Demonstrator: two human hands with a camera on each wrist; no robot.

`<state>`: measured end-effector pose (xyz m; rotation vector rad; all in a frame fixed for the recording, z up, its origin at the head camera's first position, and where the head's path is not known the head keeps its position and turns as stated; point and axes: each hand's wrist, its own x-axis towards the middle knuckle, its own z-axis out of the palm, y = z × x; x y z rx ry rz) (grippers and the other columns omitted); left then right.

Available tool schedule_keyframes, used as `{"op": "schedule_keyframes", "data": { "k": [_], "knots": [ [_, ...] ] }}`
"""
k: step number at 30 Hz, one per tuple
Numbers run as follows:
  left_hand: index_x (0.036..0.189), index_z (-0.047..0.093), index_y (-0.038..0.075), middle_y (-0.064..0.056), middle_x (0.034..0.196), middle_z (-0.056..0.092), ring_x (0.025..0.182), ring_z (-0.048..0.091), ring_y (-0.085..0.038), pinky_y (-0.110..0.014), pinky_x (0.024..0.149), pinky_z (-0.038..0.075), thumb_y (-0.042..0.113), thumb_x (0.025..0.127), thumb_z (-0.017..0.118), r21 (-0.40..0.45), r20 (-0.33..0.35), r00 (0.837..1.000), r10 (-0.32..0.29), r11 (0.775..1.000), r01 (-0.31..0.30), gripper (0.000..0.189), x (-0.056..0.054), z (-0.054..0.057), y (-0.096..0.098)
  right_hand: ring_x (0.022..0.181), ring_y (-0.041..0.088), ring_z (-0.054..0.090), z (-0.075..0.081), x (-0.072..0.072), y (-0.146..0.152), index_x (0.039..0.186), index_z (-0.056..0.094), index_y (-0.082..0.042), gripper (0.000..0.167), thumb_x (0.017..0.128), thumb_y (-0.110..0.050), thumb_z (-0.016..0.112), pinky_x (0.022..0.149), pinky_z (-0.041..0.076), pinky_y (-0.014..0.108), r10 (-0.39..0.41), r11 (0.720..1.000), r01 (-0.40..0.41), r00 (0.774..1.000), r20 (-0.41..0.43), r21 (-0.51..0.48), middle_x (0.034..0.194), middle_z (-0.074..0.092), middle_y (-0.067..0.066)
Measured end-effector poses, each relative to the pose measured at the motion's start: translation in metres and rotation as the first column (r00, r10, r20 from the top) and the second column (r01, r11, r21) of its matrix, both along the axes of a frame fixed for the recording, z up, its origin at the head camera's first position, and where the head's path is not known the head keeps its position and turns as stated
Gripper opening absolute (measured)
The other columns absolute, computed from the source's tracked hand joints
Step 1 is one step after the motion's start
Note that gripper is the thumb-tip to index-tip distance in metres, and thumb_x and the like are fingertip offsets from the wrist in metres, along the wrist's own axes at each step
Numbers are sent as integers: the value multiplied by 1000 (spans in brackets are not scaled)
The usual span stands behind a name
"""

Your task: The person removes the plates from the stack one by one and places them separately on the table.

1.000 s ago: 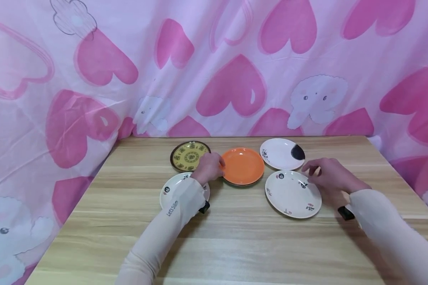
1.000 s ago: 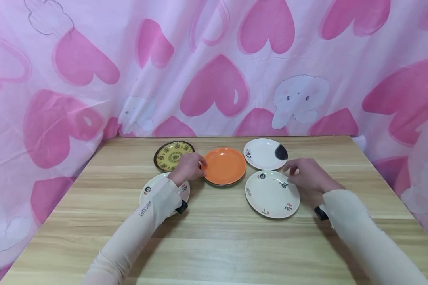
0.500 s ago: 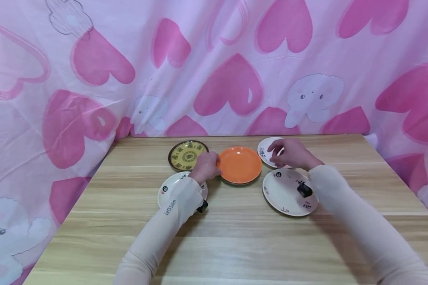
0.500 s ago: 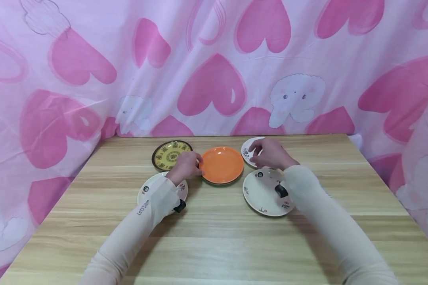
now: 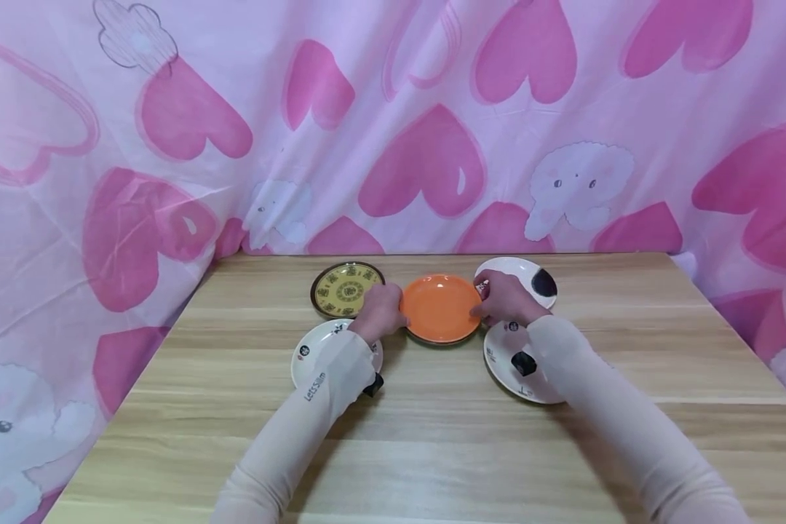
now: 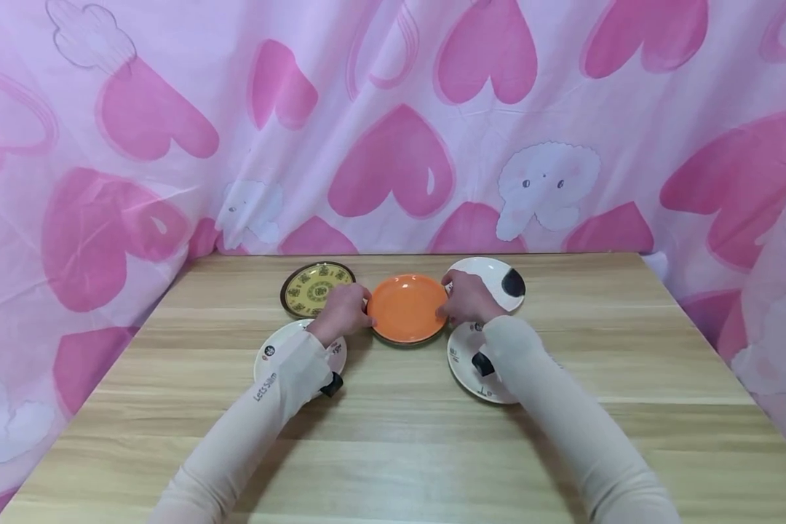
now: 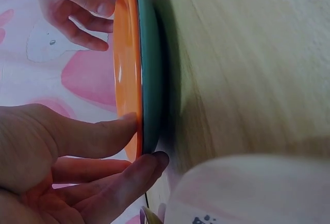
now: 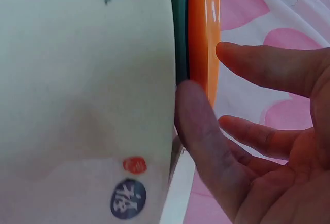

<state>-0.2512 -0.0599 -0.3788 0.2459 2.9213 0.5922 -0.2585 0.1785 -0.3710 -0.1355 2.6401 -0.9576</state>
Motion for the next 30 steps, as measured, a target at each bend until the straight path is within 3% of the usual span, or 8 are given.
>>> {"op": "schedule_keyframes", "data": {
  "k": [4,9,20,30],
  "knots": [
    [92,69,3,-7,81,67,74,62,-20,-25,61,53,18,78,85,-48,-32,999,-20,999,18,26,-2,1,2,74,20,71,-1,-1,-1,137,47,0,61,84,-7,77,67,61,28,-9,1000,9,1000,-5,4,113,60,21],
    [95,69,3,-9,86,68,79,61,-22,-28,67,54,19,80,84,-85,-42,999,-15,996,11,27,-2,1,2,72,19,68,-2,-2,-3,137,49,-3,60,84,-9,77,57,55,25,-2,1000,2,1000,-24,31,113,61,21],
    [109,67,4,-11,102,70,95,62,-26,-36,83,56,25,83,83,-72,-55,998,-38,997,34,37,-1,-3,-1,70,20,60,-5,-1,-4,130,59,-4,50,84,-8,76,49,49,25,11,999,-6,996,-85,52,117,59,23],
    [104,74,6,-8,102,73,93,63,-24,-39,90,55,15,81,83,-71,-28,994,-104,992,102,27,-4,0,-5,63,15,65,-8,1,-3,131,58,-3,49,84,-2,73,48,48,23,-43,999,43,999,-25,-20,123,57,24]
  ]
}}
